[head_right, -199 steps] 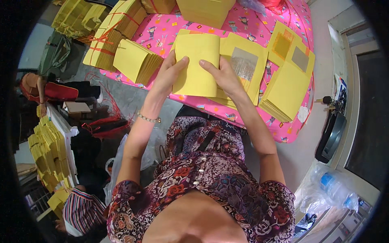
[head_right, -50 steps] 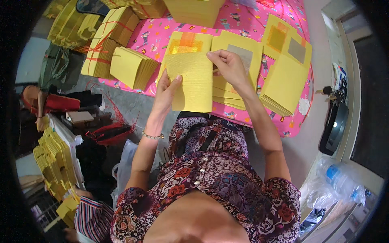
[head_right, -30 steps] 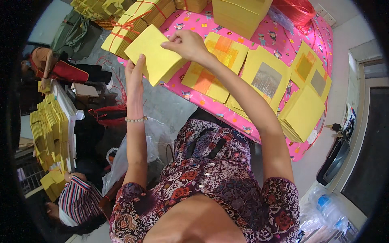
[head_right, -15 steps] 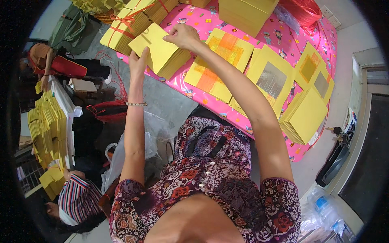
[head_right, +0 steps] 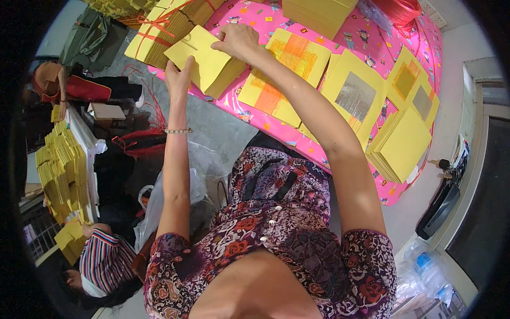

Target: Sorting and counting sheets of yellow joss paper with gold foil centers.

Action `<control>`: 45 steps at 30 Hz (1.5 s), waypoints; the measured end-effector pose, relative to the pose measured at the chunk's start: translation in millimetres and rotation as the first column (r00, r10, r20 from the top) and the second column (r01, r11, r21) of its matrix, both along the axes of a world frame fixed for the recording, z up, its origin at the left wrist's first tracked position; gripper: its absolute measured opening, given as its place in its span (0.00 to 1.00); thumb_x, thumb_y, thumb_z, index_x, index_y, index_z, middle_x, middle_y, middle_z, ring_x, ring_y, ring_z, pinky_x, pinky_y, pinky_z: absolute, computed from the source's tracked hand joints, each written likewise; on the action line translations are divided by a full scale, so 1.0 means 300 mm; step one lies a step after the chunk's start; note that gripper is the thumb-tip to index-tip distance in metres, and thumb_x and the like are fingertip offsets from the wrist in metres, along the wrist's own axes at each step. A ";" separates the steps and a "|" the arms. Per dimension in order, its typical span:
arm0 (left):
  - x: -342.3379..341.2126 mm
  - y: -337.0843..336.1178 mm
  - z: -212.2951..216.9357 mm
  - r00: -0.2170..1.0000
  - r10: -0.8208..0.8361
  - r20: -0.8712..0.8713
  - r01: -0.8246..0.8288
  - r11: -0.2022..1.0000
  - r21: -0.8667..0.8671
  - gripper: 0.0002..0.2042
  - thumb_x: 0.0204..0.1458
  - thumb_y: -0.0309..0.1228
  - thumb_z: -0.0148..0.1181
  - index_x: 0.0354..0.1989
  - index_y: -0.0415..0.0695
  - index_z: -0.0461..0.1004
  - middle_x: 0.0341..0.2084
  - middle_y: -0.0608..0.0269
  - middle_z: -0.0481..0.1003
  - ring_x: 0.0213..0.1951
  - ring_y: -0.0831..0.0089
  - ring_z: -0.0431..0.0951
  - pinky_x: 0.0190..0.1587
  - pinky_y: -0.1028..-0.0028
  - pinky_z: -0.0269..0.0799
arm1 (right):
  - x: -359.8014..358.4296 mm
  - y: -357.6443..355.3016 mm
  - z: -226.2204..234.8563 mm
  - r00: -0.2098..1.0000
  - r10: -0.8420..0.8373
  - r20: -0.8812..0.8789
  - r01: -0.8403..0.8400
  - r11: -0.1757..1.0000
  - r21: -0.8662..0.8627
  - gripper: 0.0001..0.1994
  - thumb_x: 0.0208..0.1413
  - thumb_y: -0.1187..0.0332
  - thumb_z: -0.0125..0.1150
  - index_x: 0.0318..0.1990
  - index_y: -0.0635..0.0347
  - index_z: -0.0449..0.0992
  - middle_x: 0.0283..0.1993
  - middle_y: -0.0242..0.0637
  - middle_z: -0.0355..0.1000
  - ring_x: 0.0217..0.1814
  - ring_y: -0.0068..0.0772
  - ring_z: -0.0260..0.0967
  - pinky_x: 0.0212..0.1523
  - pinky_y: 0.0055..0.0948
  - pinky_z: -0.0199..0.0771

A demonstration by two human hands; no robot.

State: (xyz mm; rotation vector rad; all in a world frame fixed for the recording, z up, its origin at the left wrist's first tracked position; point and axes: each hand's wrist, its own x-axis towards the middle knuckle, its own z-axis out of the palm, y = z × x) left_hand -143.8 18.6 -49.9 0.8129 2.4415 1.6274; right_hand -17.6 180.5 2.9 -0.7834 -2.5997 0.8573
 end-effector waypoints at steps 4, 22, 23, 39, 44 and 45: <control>0.059 0.009 0.064 0.994 0.058 -0.088 -0.064 0.995 -0.077 0.21 0.43 0.38 0.63 0.40 0.34 0.71 0.33 0.49 0.78 0.36 0.57 0.79 0.40 0.64 0.72 | 0.010 0.016 -0.004 0.999 -0.019 0.048 0.018 1.000 0.013 0.19 0.39 0.49 0.66 0.31 0.53 0.79 0.29 0.37 0.75 0.35 0.38 0.74 0.37 0.39 0.72; 0.095 0.048 0.113 0.785 -0.318 -0.531 0.188 0.940 -0.285 0.23 0.42 0.17 0.47 0.48 0.51 0.72 0.41 0.54 0.73 0.47 0.56 0.69 0.50 0.63 0.63 | 0.152 0.015 -0.010 0.994 -0.063 -0.088 0.053 0.993 -0.107 0.18 0.49 0.49 0.58 0.33 0.55 0.78 0.31 0.36 0.75 0.36 0.34 0.73 0.38 0.33 0.71; 0.089 0.046 0.110 0.785 -0.317 -0.531 0.187 0.940 -0.285 0.23 0.42 0.17 0.47 0.48 0.51 0.72 0.41 0.54 0.73 0.47 0.56 0.69 0.50 0.63 0.63 | 0.198 0.011 -0.007 0.988 -0.050 -0.146 0.037 0.995 -0.093 0.17 0.50 0.51 0.58 0.34 0.56 0.77 0.31 0.36 0.75 0.35 0.34 0.73 0.37 0.32 0.71; 0.078 0.044 0.089 0.773 -0.223 -0.594 0.156 0.974 -0.163 0.12 0.51 0.23 0.50 0.44 0.43 0.74 0.38 0.52 0.75 0.43 0.56 0.71 0.48 0.64 0.63 | 0.748 -0.294 -0.034 1.000 -0.004 -0.006 0.006 0.962 0.274 0.15 0.44 0.63 0.65 0.37 0.61 0.73 0.33 0.37 0.68 0.38 0.39 0.66 0.37 0.37 0.66; 0.072 0.030 0.095 0.767 -0.238 -0.596 0.125 0.966 -0.225 0.14 0.52 0.25 0.49 0.47 0.47 0.73 0.42 0.55 0.74 0.45 0.56 0.71 0.48 0.64 0.66 | 0.767 -0.301 -0.068 0.998 0.002 -0.063 0.015 0.963 0.269 0.17 0.42 0.64 0.66 0.39 0.60 0.73 0.36 0.37 0.68 0.40 0.39 0.66 0.38 0.36 0.66; 0.071 0.029 0.097 0.764 -0.248 -0.595 0.134 0.964 -0.230 0.14 0.52 0.24 0.49 0.47 0.47 0.73 0.42 0.55 0.74 0.44 0.57 0.71 0.47 0.64 0.66 | 0.768 -0.302 -0.071 0.999 0.002 -0.050 0.011 0.964 0.267 0.17 0.41 0.64 0.66 0.40 0.60 0.73 0.37 0.36 0.68 0.40 0.39 0.66 0.38 0.35 0.66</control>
